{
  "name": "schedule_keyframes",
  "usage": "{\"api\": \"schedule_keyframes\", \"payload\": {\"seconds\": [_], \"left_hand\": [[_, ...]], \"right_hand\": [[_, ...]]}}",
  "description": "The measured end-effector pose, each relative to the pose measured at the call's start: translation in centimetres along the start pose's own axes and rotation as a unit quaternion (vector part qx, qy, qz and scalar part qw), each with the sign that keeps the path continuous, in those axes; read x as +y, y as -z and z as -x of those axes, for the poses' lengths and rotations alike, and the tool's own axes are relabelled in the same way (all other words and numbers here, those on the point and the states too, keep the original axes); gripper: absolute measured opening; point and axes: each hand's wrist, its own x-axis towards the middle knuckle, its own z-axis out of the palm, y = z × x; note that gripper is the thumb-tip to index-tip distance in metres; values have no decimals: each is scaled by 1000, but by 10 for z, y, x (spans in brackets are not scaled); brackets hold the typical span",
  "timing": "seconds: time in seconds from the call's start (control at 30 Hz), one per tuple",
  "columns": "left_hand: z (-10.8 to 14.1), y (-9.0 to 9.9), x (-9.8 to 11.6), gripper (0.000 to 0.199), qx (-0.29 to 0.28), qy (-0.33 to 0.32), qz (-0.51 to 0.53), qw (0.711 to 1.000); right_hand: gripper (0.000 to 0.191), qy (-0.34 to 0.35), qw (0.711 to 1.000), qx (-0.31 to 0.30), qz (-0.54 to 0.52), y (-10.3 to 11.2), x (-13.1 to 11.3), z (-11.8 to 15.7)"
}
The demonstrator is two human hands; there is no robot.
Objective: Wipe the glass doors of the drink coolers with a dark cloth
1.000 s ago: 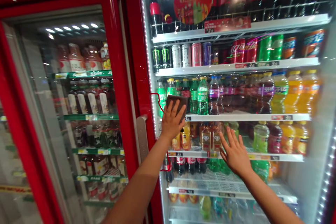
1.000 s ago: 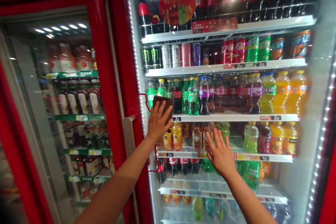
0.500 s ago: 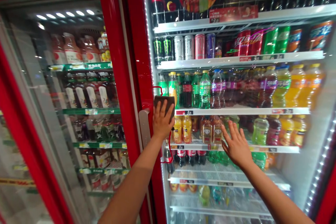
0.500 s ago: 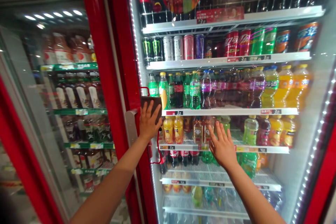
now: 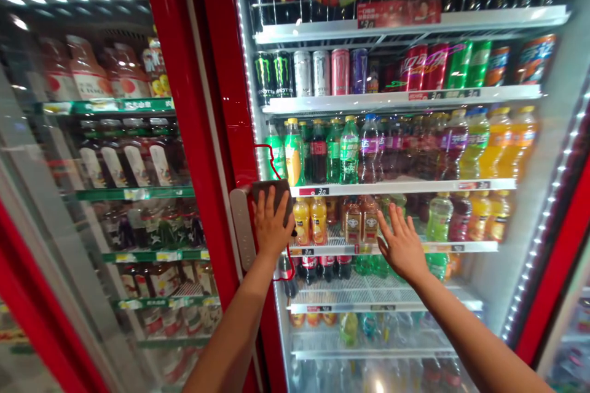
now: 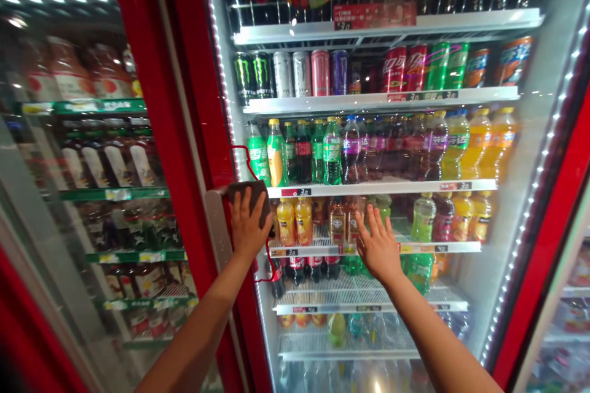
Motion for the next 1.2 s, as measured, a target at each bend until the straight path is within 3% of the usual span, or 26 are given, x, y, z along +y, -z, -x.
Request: {"api": "schedule_keyframes", "payload": {"seconds": [0.07, 0.17, 0.27, 0.33, 0.4, 0.47, 0.53, 0.63, 0.77, 0.87, 0.93, 1.03, 1.13, 1.2], "left_hand": [[9, 1, 2, 64, 17, 24, 9, 1000], [50, -10, 21, 69, 10, 29, 9, 999], [73, -25, 47, 69, -33, -58, 18, 998], [60, -30, 56, 69, -66, -116, 31, 991], [32, -29, 56, 69, -71, -124, 38, 989], [5, -24, 47, 70, -35, -62, 37, 997], [-7, -19, 39, 73, 7, 11, 35, 999], [10, -22, 43, 76, 19, 33, 37, 999], [33, -39, 83, 71, -50, -92, 58, 993], [10, -48, 107, 68, -86, -174, 73, 978], [-15, -49, 110, 70, -86, -190, 84, 974], [-30, -48, 102, 73, -60, -148, 89, 983], [-7, -52, 102, 76, -24, -57, 72, 995], [15, -58, 115, 74, -26, -51, 67, 996]], "right_hand": [[99, -2, 1000, -3, -3, 0, -1, -1], [102, -11, 1000, -9, -11, 1, -3, -3], [104, -17, 999, -15, -24, 0, -2, -4], [101, -16, 999, -17, -32, -1, -1, -5], [99, -15, 999, -17, -39, -1, 2, -6], [98, -12, 999, -19, -49, 1, 6, -6], [97, -1, 997, -26, -69, 6, 11, -6], [94, 26, 992, -39, -121, 15, 24, -2], [93, 14, 986, -33, -160, 19, 42, 11], [93, -2, 987, -38, -158, 18, 59, 25], [92, -9, 987, -46, -152, 16, 73, 36], [92, -36, 987, -58, -147, 14, 96, 58], [93, -72, 984, -69, -146, 11, 113, 80], [92, -80, 983, -76, -146, 11, 121, 88]]}}
